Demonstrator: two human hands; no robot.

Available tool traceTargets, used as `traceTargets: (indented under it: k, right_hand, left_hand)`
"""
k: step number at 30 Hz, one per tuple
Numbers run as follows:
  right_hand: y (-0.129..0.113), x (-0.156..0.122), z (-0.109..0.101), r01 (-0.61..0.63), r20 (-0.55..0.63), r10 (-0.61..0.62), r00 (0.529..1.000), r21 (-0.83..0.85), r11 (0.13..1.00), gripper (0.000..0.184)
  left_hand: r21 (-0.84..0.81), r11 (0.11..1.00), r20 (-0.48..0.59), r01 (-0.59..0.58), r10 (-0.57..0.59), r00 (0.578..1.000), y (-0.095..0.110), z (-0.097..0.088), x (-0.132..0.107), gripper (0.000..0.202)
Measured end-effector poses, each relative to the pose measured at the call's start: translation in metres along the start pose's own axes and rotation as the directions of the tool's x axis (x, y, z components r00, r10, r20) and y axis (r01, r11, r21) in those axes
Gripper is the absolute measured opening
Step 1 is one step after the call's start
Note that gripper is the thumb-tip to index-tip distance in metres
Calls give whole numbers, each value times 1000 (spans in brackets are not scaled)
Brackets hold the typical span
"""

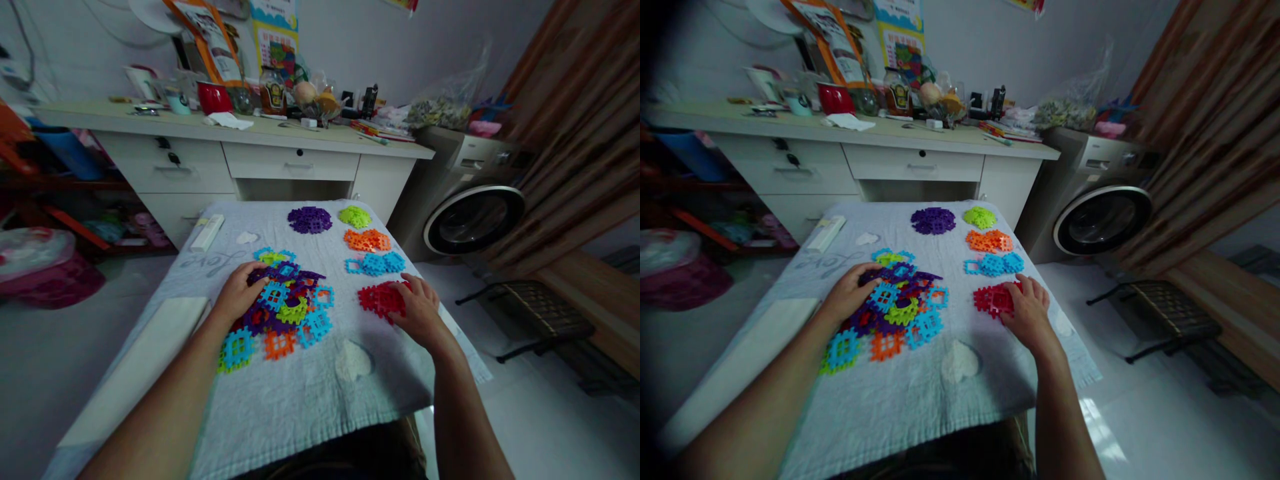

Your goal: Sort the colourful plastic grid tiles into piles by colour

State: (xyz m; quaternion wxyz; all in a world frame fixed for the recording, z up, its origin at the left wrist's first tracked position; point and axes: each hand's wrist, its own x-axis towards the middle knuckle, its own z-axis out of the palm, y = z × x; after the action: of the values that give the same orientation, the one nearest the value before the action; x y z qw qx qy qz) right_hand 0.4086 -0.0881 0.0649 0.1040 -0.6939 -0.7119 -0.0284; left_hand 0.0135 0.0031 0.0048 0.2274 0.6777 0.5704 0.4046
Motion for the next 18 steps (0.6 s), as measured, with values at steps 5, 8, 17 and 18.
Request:
traceTargets:
  k: [5, 8, 17, 18]
  right_hand:
    - [-16, 5, -5, 12, 30, -11, 999, -16, 1000, 51]
    - [-27, 8, -3, 49, 55, -48, 997, -3, 999, 52]
    - [-97, 30, 4, 318, 183, -351, 918, 187, 929, 54]
    - [-102, 33, 6, 330, 196, -368, 909, 203, 922, 56]
  left_hand:
    - [12, 1000, -8, -2, 2, 1000, 5, -2, -1, 41]
    - [15, 1000, -8, -3, 3, 1000, 6, -3, -1, 40]
    - [4, 1000, -13, -19, 19, 1000, 3, -1, -1, 38]
    - [4, 1000, -14, -22, 22, 1000, 3, -1, -1, 38]
